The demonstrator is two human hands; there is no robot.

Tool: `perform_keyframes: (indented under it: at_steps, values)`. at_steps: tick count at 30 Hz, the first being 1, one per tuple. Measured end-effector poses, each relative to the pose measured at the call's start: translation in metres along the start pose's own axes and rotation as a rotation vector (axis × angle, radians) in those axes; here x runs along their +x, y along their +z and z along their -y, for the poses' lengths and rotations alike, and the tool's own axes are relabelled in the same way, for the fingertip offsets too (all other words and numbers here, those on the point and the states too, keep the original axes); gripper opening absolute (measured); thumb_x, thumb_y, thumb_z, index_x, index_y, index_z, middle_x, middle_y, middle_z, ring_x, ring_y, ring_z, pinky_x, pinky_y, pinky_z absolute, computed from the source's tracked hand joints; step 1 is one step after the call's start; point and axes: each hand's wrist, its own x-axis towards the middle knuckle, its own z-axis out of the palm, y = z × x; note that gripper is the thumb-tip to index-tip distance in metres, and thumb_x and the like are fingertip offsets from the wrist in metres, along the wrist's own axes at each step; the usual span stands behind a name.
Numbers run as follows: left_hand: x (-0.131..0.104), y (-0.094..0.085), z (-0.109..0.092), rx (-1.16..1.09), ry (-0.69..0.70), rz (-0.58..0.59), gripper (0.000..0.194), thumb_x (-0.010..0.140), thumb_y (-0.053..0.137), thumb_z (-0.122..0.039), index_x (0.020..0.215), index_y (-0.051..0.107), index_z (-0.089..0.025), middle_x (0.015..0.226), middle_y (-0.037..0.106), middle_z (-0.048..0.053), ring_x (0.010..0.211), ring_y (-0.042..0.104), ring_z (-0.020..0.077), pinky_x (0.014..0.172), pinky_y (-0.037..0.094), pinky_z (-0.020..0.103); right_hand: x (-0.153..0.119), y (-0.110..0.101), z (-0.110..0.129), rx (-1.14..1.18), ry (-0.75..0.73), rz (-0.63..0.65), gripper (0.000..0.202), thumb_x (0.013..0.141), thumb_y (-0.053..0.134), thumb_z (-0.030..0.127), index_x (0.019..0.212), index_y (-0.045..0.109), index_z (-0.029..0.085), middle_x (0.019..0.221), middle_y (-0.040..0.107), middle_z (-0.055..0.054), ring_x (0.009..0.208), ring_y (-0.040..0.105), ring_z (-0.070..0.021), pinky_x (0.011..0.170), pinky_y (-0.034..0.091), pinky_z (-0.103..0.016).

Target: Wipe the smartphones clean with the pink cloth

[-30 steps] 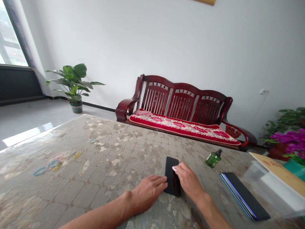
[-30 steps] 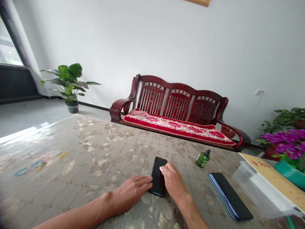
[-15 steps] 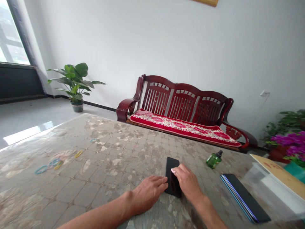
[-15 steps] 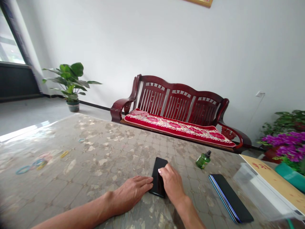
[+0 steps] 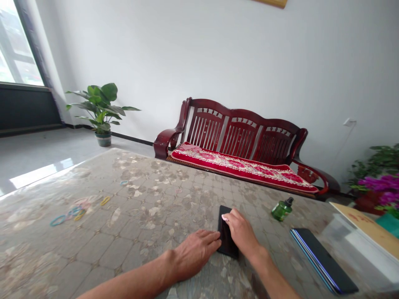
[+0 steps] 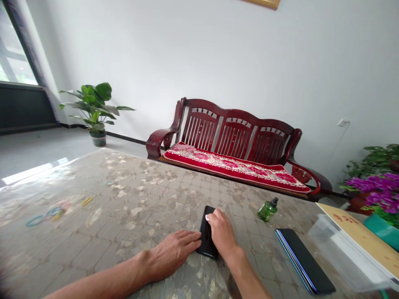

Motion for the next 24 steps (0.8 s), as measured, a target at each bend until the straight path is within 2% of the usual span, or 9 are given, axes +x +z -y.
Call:
perform_keyframes:
  at_steps: [5, 13, 20, 24]
  values:
    - [0.001, -0.004, -0.002, 0.009, 0.011, 0.034, 0.029, 0.094, 0.047, -0.009, 0.119, 0.056, -0.020, 0.123, 0.064, 0.009, 0.109, 0.062, 0.0218, 0.098, 0.047, 0.034, -0.015, 0.000, 0.008, -0.033, -0.073, 0.020, 0.032, 0.099, 0.036, 0.018, 0.096, 0.067, 0.023, 0.088, 0.059, -0.003, 0.085, 0.059, -0.0165, 0.077, 0.044, -0.026]
    - [-0.003, -0.004, 0.001, -0.007, 0.045, 0.025, 0.032, 0.094, 0.046, -0.013, 0.123, 0.056, -0.024, 0.122, 0.064, 0.008, 0.106, 0.062, 0.0211, 0.095, 0.048, 0.033, 0.024, 0.001, -0.002, -0.080, 0.052, 0.018, 0.028, 0.097, 0.042, 0.016, 0.096, 0.069, 0.023, 0.091, 0.062, -0.004, 0.088, 0.061, -0.0163, 0.078, 0.042, -0.025]
    - [-0.001, -0.002, 0.001, -0.034, 0.052, -0.001, 0.028, 0.094, 0.048, -0.012, 0.117, 0.059, -0.023, 0.114, 0.066, 0.007, 0.100, 0.064, 0.0203, 0.091, 0.048, 0.031, -0.005, 0.001, 0.011, -0.053, -0.087, 0.017, 0.029, 0.098, 0.040, 0.015, 0.098, 0.067, 0.023, 0.090, 0.060, -0.003, 0.086, 0.059, -0.0163, 0.077, 0.043, -0.025]
    - [-0.001, -0.002, 0.001, -0.039, 0.052, -0.010, 0.029, 0.093, 0.048, -0.011, 0.117, 0.059, -0.023, 0.114, 0.066, 0.007, 0.100, 0.064, 0.0203, 0.092, 0.048, 0.031, 0.000, 0.003, 0.008, -0.078, -0.090, 0.003, 0.029, 0.098, 0.040, 0.015, 0.099, 0.068, 0.023, 0.090, 0.061, -0.004, 0.087, 0.059, -0.0165, 0.079, 0.044, -0.025]
